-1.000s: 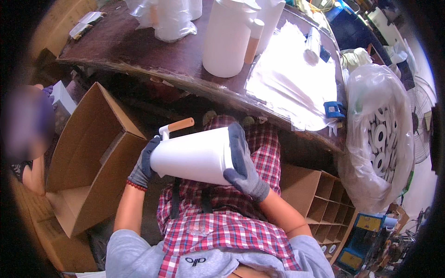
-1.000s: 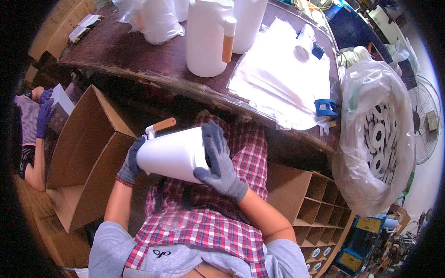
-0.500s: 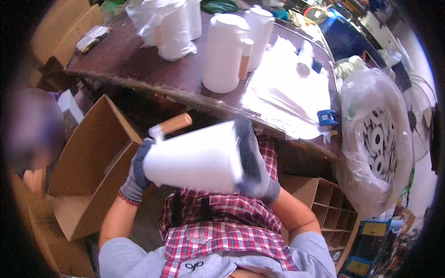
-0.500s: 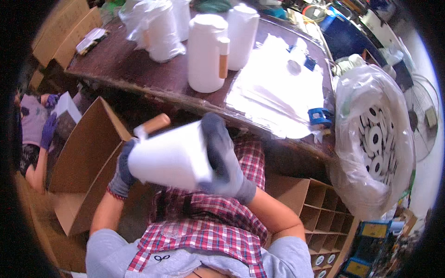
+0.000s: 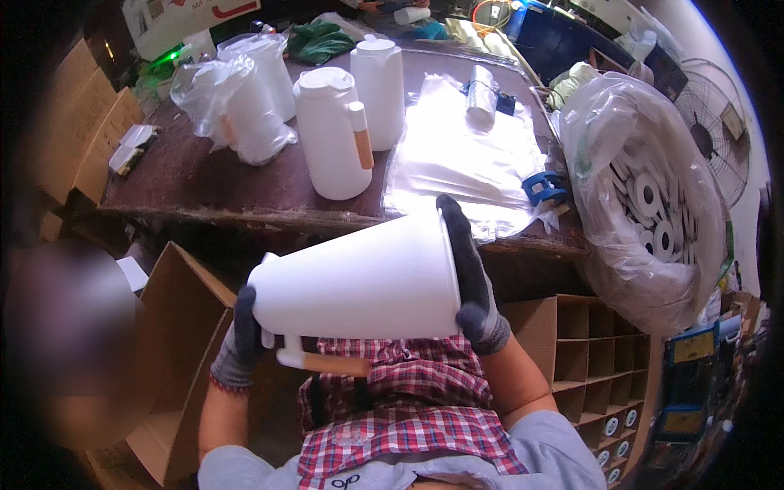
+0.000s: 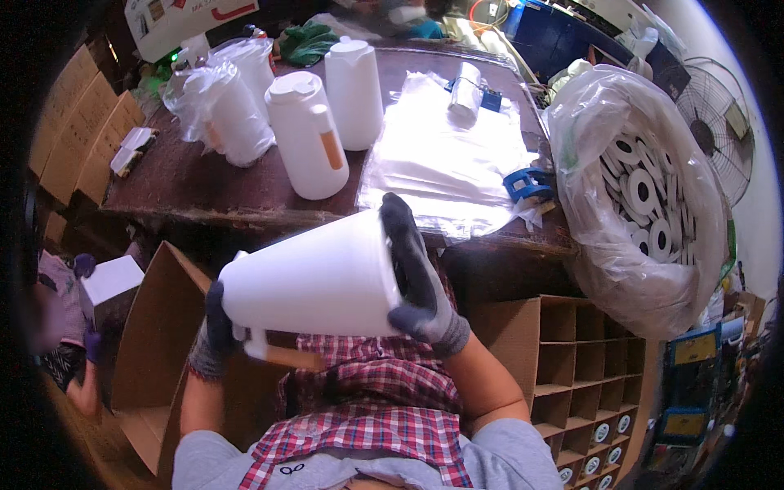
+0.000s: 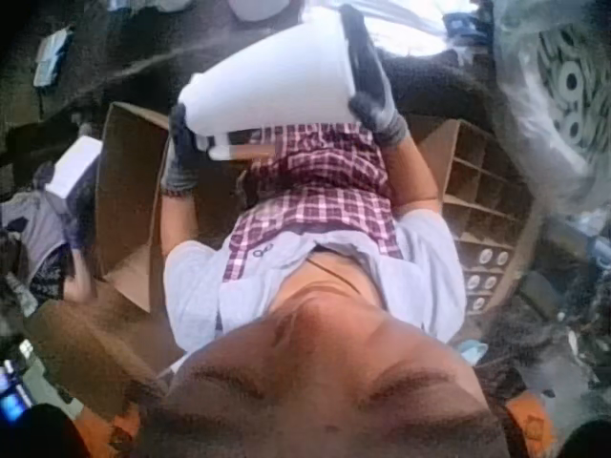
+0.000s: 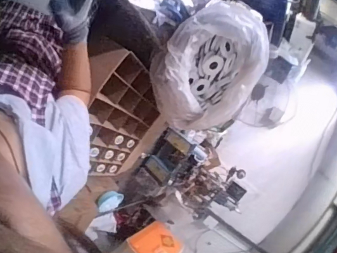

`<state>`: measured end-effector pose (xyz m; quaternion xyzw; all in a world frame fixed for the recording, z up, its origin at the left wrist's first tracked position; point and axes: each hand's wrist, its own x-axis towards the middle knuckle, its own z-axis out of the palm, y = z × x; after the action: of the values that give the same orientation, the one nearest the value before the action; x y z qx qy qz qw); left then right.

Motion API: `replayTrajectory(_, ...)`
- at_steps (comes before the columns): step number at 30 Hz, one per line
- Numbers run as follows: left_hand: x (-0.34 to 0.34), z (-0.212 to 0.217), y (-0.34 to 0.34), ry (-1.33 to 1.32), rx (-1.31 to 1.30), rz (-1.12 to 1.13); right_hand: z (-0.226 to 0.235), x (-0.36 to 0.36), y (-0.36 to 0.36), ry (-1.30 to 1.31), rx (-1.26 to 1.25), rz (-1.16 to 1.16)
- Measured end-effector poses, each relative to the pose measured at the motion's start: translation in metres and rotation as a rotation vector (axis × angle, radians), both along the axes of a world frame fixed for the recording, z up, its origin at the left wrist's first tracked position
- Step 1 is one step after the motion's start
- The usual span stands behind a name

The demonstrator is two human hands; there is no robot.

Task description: The person assembles white plastic pitchers by inserting a wooden handle and a circular base into each unit. They repeatedly pick up pitchers, insert the components, and place the finished units on the table. A coworker packs items into boxes nearby.

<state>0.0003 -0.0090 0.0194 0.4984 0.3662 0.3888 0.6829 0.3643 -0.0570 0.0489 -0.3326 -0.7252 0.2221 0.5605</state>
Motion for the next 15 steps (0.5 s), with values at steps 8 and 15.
replayTrajectory(8,0.015,0.041,-0.019,0.497,1.056,0.298,-0.026,-0.008,-0.013,0.396,-0.257,-0.057)
replayTrajectory(15,-0.016,-0.018,0.004,0.618,0.642,-0.075,0.016,0.001,-0.019,-0.022,0.193,0.082)
